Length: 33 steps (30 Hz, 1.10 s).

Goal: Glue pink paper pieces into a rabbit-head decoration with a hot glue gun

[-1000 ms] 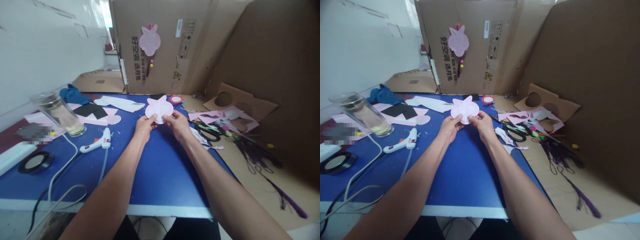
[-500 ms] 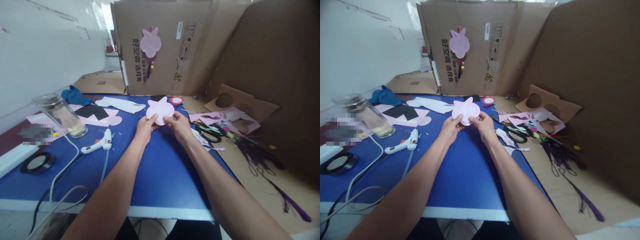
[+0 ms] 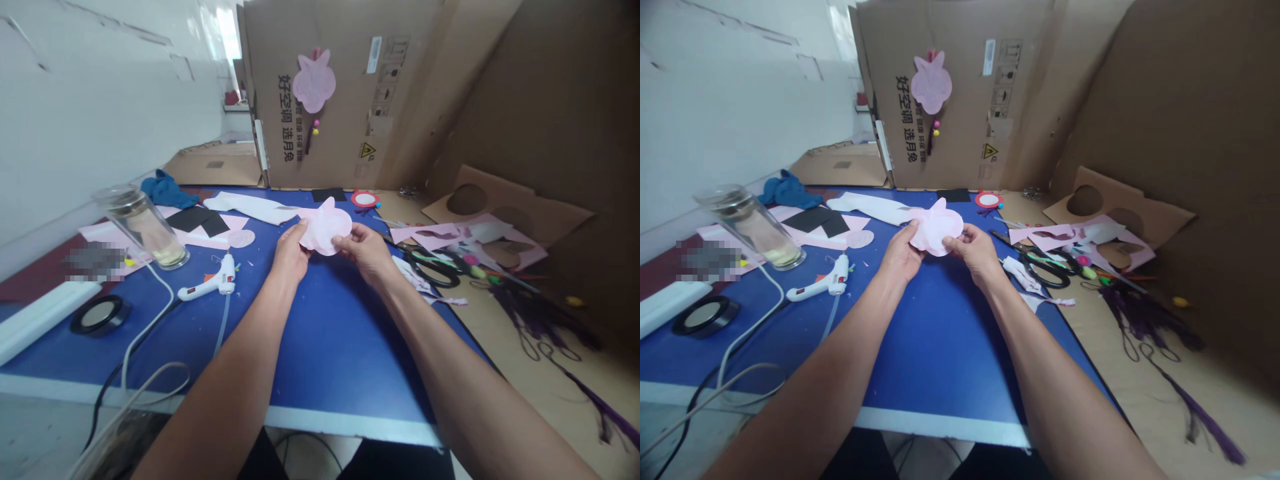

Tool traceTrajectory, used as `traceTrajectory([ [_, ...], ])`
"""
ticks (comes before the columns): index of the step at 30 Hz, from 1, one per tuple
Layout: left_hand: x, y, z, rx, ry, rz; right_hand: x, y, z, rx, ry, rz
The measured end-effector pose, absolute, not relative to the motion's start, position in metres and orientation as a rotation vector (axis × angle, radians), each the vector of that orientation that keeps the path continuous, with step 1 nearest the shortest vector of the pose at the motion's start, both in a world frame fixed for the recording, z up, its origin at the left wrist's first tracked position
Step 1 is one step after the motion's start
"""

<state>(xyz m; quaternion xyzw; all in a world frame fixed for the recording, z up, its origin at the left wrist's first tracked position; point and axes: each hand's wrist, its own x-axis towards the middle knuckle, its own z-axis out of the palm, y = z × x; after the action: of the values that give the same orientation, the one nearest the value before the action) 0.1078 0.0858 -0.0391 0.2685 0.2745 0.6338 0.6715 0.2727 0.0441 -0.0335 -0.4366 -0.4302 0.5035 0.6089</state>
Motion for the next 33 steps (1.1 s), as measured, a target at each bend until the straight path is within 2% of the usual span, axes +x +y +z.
traceTrajectory([
  [33,0.1072,0.0850,-0.0459,0.832,0.752,1.388,0.2765,0.0462,-0.0349,-1.026,-0.932,1.100],
])
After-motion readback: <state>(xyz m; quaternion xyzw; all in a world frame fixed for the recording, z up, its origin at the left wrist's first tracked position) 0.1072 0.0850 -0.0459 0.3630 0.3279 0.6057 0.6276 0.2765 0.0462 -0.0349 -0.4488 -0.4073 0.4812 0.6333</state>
